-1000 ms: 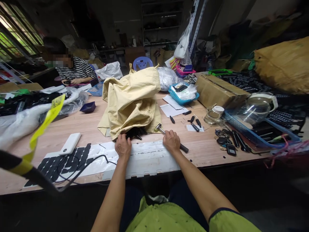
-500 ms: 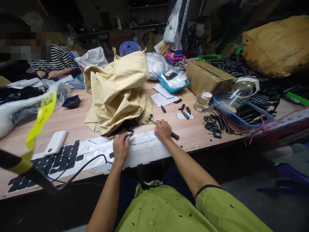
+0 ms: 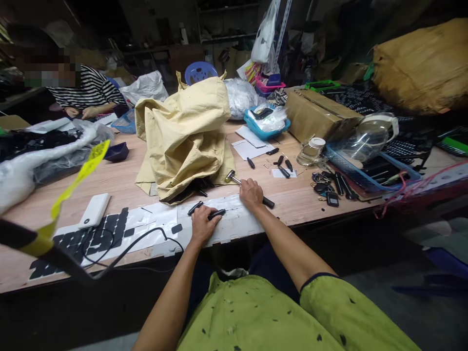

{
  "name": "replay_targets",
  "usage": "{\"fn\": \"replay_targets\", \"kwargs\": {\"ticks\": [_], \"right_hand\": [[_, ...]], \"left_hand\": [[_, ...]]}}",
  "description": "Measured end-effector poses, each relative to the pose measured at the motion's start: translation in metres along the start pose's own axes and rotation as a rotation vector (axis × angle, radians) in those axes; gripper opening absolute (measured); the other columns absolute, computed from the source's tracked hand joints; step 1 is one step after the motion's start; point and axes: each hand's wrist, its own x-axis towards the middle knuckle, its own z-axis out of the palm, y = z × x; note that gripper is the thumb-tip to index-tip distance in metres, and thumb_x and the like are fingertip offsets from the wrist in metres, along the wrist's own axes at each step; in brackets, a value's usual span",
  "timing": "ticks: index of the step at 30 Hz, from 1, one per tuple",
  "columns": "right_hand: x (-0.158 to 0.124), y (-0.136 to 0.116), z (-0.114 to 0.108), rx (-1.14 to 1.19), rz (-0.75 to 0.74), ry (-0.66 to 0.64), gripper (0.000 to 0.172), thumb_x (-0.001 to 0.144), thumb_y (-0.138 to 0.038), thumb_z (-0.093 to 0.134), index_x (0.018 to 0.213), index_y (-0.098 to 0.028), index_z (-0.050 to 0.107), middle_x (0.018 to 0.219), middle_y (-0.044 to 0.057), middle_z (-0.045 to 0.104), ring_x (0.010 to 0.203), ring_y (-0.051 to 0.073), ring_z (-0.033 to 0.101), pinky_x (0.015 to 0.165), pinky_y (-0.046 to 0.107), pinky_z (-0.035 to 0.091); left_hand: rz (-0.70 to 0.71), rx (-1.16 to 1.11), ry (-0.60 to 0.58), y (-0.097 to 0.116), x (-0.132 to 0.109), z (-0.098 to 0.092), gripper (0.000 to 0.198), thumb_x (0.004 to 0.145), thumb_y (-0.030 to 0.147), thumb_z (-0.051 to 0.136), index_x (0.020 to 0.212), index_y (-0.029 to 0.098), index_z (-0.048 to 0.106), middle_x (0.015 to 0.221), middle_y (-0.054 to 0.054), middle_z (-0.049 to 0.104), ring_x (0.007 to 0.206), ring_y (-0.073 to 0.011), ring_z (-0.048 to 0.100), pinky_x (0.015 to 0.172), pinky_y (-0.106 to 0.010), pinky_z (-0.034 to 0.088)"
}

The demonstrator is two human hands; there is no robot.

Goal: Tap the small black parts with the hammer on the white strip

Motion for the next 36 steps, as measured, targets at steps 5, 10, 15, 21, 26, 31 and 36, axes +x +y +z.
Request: {"fn": "replay_targets", "kwargs": {"ticks": [5, 10, 15, 21, 26, 31, 36], "right_hand": [[-0.017, 0.01, -0.014, 0.307, 0.035, 0.011, 0.034, 0.094, -0.023, 0.05, 0.123, -0.025, 0.07, 0.114, 0.008, 0.071, 0.102, 0.023, 0.064, 0.086, 0.032, 0.05], [-0.074, 0.02, -0.008, 0.658, -0.209, 0.072, 0.043, 0.094, -0.028, 0.05, 0.133, -0.025, 0.066, 0.123, 0.005, 0.073, 0.108, 0.021, 0.069, 0.095, 0.035, 0.055], [-0.112, 0.016, 0.005, 0.738, -0.417, 0.068, 0.044, 0.096, -0.025, 0.046, 0.137, -0.028, 0.064, 0.127, 0.004, 0.073, 0.118, 0.019, 0.067, 0.103, 0.035, 0.055], [-0.12, 0.009, 0.013, 0.527, -0.431, 0.069, 0.049, 0.096, -0.018, 0.047, 0.14, -0.032, 0.062, 0.111, 0.004, 0.075, 0.101, 0.018, 0.071, 0.09, 0.029, 0.059], [-0.118, 0.01, 0.012, 0.446, -0.414, 0.054, 0.049, 0.095, -0.017, 0.047, 0.139, -0.033, 0.062, 0.106, 0.003, 0.075, 0.094, 0.017, 0.071, 0.083, 0.027, 0.059], [-0.12, 0.016, 0.012, 0.456, -0.386, 0.097, 0.049, 0.097, -0.018, 0.044, 0.14, -0.033, 0.061, 0.11, 0.003, 0.074, 0.099, 0.018, 0.07, 0.086, 0.028, 0.058], [-0.108, 0.021, 0.017, 0.394, -0.334, 0.104, 0.049, 0.096, -0.017, 0.044, 0.138, -0.033, 0.063, 0.114, 0.002, 0.074, 0.102, 0.017, 0.069, 0.087, 0.027, 0.057]], "left_hand": [[-0.003, -0.025, 0.009, 0.002, 0.002, 0.003, 0.014, 0.081, 0.026, 0.074, 0.094, 0.028, 0.077, 0.093, -0.004, 0.069, 0.096, -0.0256, 0.057, 0.084, -0.038, 0.044], [-0.053, -0.059, 0.002, 0.007, 0.003, 0.005, 0.014, 0.078, 0.024, 0.076, 0.092, 0.027, 0.077, 0.095, -0.003, 0.07, 0.097, -0.0248, 0.058, 0.087, -0.038, 0.043], [-0.087, -0.069, -0.002, 0.013, 0.005, 0.005, 0.014, 0.078, 0.025, 0.076, 0.091, 0.027, 0.077, 0.095, -0.002, 0.071, 0.098, -0.0244, 0.058, 0.09, -0.039, 0.043], [-0.101, -0.068, 0.003, 0.016, 0.005, 0.006, 0.013, 0.077, 0.022, 0.076, 0.089, 0.026, 0.076, 0.094, -0.003, 0.071, 0.099, -0.0247, 0.059, 0.092, -0.039, 0.043], [-0.117, -0.073, 0.006, 0.02, 0.005, 0.005, 0.011, 0.077, 0.021, 0.076, 0.087, 0.027, 0.076, 0.093, -0.002, 0.071, 0.099, -0.0244, 0.059, 0.091, -0.039, 0.044], [-0.115, -0.074, 0.015, 0.02, 0.004, 0.008, 0.012, 0.077, 0.022, 0.076, 0.087, 0.028, 0.077, 0.094, -0.002, 0.071, 0.1, -0.0245, 0.059, 0.091, -0.039, 0.044], [-0.097, -0.072, 0.015, 0.016, 0.004, 0.01, 0.011, 0.077, 0.023, 0.076, 0.086, 0.028, 0.077, 0.09, -0.002, 0.069, 0.097, -0.0244, 0.058, 0.091, -0.039, 0.043]]}}
